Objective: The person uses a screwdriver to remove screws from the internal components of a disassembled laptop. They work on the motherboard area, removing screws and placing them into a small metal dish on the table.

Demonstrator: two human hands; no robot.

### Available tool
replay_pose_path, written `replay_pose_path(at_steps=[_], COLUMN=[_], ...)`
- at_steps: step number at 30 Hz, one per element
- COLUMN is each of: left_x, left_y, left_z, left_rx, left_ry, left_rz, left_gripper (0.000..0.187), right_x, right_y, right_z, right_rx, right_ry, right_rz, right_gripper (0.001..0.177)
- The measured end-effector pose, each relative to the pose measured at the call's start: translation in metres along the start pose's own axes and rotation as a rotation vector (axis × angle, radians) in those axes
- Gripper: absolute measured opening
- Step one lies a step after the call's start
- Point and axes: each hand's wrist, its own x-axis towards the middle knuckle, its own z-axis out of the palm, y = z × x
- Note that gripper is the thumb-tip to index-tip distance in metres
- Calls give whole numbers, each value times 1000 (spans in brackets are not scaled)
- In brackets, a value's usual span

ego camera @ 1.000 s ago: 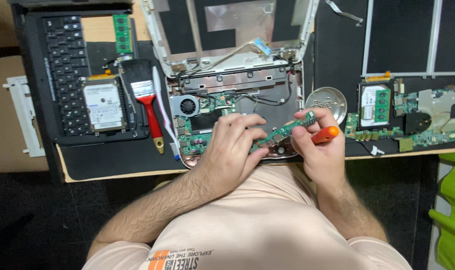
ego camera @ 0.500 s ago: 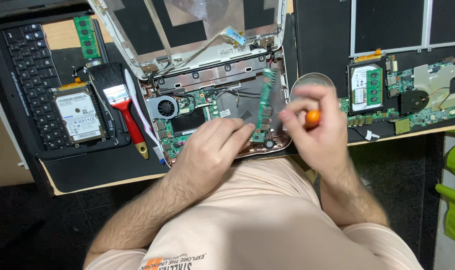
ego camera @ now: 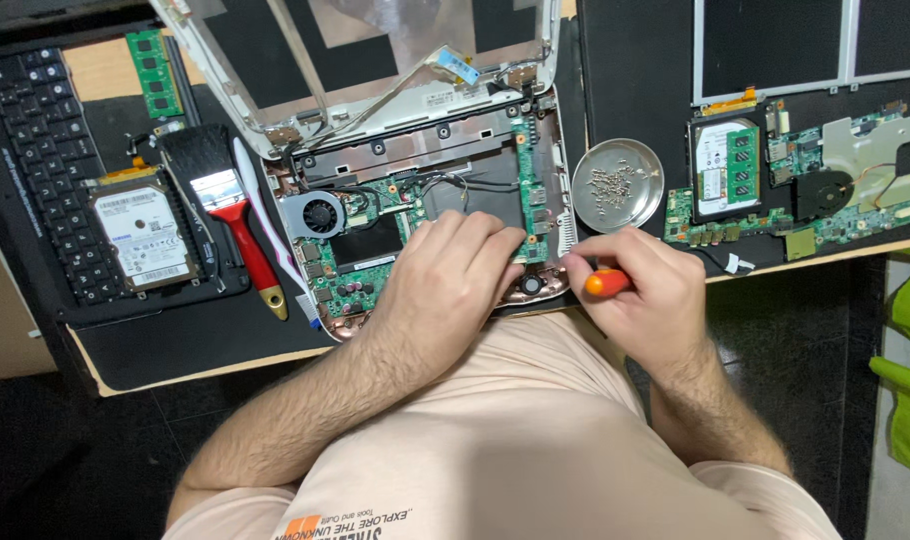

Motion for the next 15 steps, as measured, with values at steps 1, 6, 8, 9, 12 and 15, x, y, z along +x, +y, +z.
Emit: replay_pose_path(at_steps=[1, 6, 8, 9, 12, 15], left_x=[2, 9, 9, 8, 6, 6], left_y=[0, 0, 0, 1, 3, 0], left_z=[5, 20, 24, 26, 32, 33], left_rx=[-2, 54, 57, 60, 50, 54], left_ry=[-2, -25, -22, -19, -23, -25], left_rz=[4, 30, 31, 31, 20, 15], left_gripper=[27, 28, 27, 27, 26, 27], right_x=[-3, -12, -16, -18, -22, -24], right_y=[3, 2, 7, 10, 8, 7], right_z=[0, 8, 13, 15, 14, 14], right_rx=[-2, 95, 95, 94, 77, 55], right_ry=[4, 119, 121, 121, 99, 102], right_rz=[3, -117, -115, -113, -90, -83], right_gripper=[12, 12, 13, 13, 16, 17])
